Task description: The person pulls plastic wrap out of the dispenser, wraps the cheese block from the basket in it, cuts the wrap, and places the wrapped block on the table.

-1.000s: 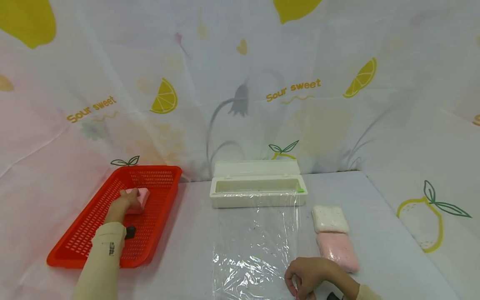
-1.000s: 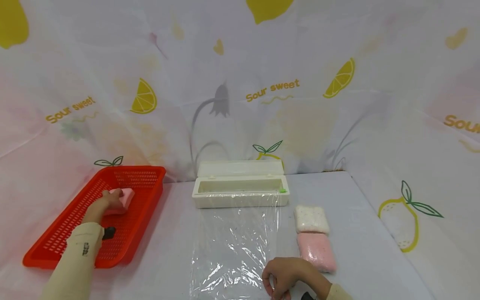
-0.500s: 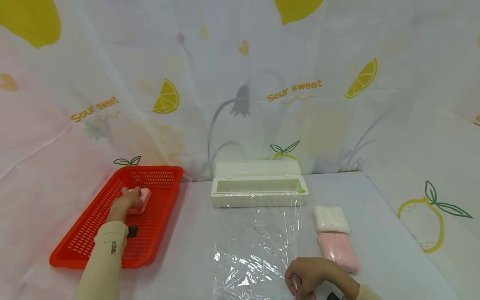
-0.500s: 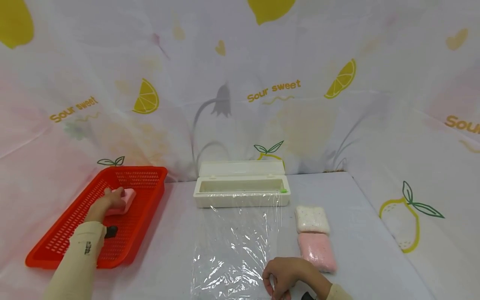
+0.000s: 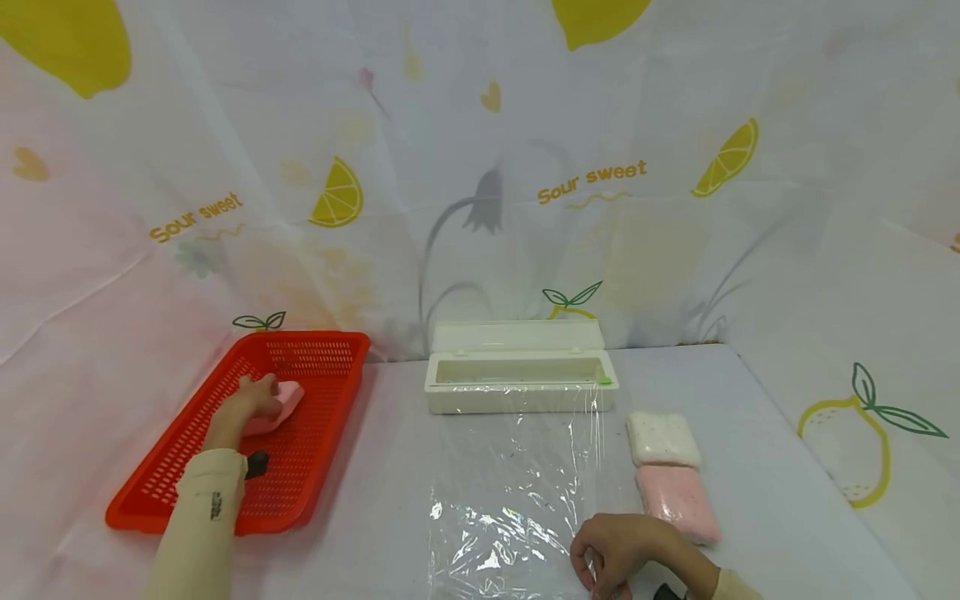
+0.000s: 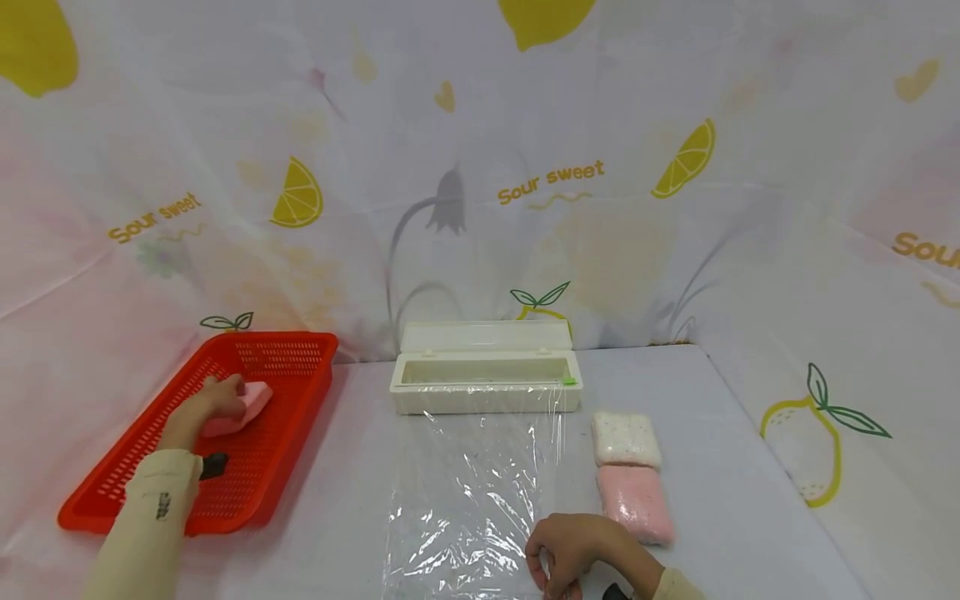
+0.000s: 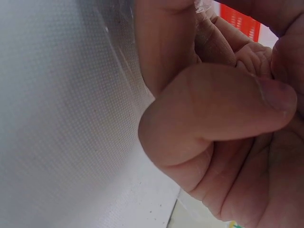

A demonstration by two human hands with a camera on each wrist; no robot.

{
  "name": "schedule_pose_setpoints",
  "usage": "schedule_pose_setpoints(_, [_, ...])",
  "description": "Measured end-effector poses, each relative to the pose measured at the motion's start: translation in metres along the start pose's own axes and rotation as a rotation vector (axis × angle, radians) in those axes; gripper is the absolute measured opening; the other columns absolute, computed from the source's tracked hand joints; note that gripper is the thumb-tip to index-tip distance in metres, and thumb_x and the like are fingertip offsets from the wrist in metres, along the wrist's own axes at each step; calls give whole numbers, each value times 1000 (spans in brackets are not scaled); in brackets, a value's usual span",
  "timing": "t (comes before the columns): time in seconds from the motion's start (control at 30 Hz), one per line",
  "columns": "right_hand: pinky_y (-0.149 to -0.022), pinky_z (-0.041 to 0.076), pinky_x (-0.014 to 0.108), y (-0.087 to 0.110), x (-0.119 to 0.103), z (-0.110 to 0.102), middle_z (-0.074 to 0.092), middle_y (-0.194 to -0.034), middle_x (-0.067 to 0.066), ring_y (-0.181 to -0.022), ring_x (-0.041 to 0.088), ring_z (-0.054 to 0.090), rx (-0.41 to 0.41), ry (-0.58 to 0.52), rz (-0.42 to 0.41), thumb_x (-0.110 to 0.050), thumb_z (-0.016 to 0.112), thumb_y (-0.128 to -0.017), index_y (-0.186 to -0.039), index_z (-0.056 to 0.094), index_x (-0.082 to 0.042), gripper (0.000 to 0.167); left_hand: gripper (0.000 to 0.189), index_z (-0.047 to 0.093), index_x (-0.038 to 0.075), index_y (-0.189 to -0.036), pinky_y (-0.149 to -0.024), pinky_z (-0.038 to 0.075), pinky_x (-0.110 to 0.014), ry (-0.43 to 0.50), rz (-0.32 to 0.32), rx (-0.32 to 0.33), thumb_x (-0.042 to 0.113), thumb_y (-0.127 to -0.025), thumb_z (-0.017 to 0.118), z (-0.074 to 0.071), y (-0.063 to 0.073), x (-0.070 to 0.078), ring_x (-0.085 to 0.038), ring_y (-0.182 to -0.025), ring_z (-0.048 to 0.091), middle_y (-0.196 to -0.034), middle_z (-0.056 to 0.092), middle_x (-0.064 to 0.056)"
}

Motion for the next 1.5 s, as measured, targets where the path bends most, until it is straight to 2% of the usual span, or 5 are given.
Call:
schedule_pose_setpoints(0.27, [-40, 43, 18, 0, 0, 1, 56, -51, -15, -40, -5, 52, 11, 21, -7, 5, 77, -73, -72, 63, -9, 20, 47, 40, -9, -119, -71, 43, -51, -14, 130, 107, 9, -80, 59, -4, 19, -3, -49, -95, 39, -110, 28, -36])
schedule_pose_setpoints(0.53, [-39, 41, 16, 0, -1, 1, 56, -50, -14, -40, -5, 51, 10, -7, 1, 4, 77, -74, -72, 63, -10, 20, 52, 40, -5, -123, -66, 49, -53, -26, 184, 243, 12, -81, 66, -7, 53, 18, -49, -89, 45, -110, 32, -35])
schedule_pose_setpoints(0.8, [-40, 41, 15, 1, 0, -1, 58, -51, -12, -40, -5, 52, -6, -20, -13, 3, 77, -75, -73, 63, -9, 19, 43, 43, 0, -122, -64, 48, -42, 32, 319, 308, 13, -86, 64, -1, 82, 43, -44, -93, 47, -113, 36, -30])
schedule_pose_setpoints(1.2, [-40, 41, 16, 1, 0, 1, 57, -50, -13, -40, -4, 52, 10, -3, 8, 2, 77, -75, -73, 64, -12, 20, 34, 50, 7, -120, -81, 50, -60, 38, 484, 373, 12, -90, 65, 24, 113, 87, -47, -107, 48, -129, 36, -28])
schedule_pose_setpoints(1.5, [-40, 42, 16, 2, 0, 0, 58, -51, -13, -40, -4, 53, 9, -22, -5, 2, 78, -75, -74, 64, -12, 19, 35, 55, 14, -115, -69, 53, -37, 5, 638, 408, 7, -84, 70, 56, 127, 125, -29, -94, 53, -122, 44, -14])
Point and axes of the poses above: each hand's wrist, its own y-axis away from the middle knuckle, its own z-axis out of the palm, x = y × z, the point moved 1 cm from there along -y, towards the middle knuckle
